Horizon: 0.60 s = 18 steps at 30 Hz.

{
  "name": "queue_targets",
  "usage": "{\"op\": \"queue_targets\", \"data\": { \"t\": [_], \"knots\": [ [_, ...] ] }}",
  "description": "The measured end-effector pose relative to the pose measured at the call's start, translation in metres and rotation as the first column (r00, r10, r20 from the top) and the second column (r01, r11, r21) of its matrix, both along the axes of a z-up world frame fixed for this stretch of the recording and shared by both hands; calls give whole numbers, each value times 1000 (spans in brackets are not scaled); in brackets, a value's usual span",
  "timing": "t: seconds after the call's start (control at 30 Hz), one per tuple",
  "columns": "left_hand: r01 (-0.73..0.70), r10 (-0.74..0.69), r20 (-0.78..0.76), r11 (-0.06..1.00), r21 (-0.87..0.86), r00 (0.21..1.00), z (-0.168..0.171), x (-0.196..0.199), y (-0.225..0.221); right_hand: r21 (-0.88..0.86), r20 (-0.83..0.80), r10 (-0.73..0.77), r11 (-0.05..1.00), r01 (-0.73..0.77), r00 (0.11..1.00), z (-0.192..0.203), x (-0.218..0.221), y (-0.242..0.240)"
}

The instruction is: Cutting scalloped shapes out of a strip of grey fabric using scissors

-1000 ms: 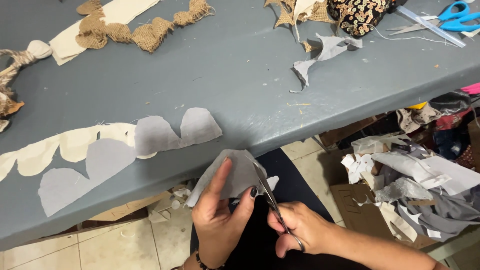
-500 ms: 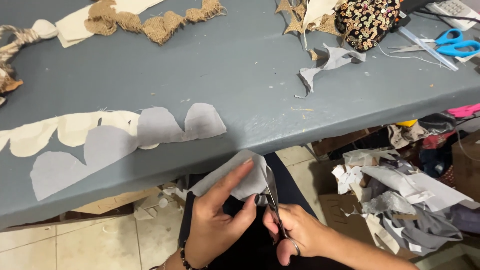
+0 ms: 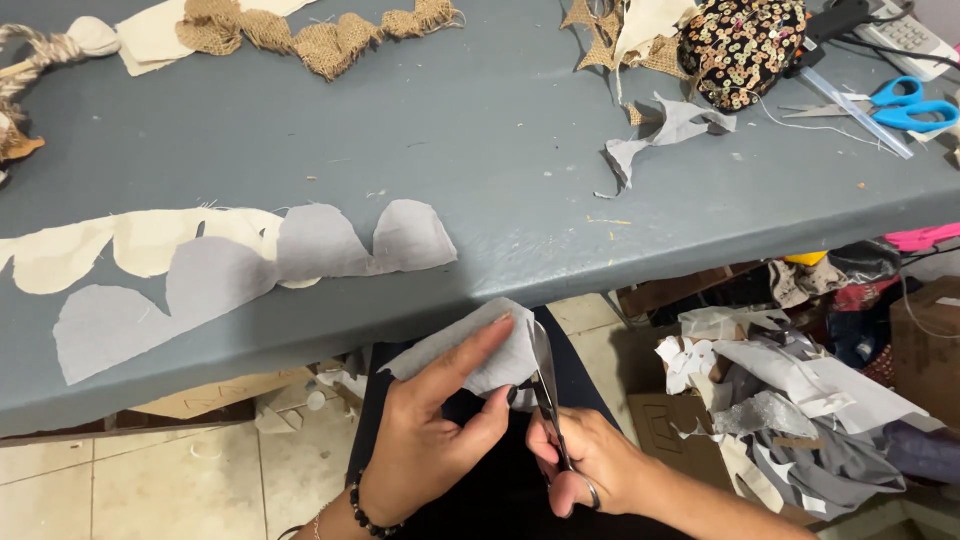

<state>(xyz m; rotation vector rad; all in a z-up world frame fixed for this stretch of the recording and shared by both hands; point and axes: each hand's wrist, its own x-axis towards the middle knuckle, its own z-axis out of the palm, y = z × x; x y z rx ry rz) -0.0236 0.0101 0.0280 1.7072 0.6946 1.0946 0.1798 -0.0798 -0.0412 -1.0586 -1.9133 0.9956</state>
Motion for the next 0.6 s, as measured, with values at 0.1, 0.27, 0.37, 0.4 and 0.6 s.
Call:
{"op": "queue_targets", "data": {
  "t": [0.1, 0.27, 0.37, 0.4, 0.6],
  "knots": [
    [18, -17, -13, 1000, 13, 1000, 0, -2, 1, 70, -27, -1, 998, 3, 1000, -1, -3, 1],
    [34, -33, -27, 999, 15, 999, -1, -3, 3, -3, 19, 23, 1000, -23, 1000, -5, 1, -1],
    [18, -17, -23, 999, 28, 1000, -1, -2, 3, -38, 20, 46, 998, -45, 999, 4, -2, 2],
    [5, -4, -22, 999, 41, 1000, -2, -1, 3, -28, 26, 45, 999, -44, 999, 6, -4, 3],
    [-27, 28, -25, 999, 42, 999, -9, 0, 0, -7, 1, 12, 1000, -12, 1000, 2, -4, 3]
  ]
}}
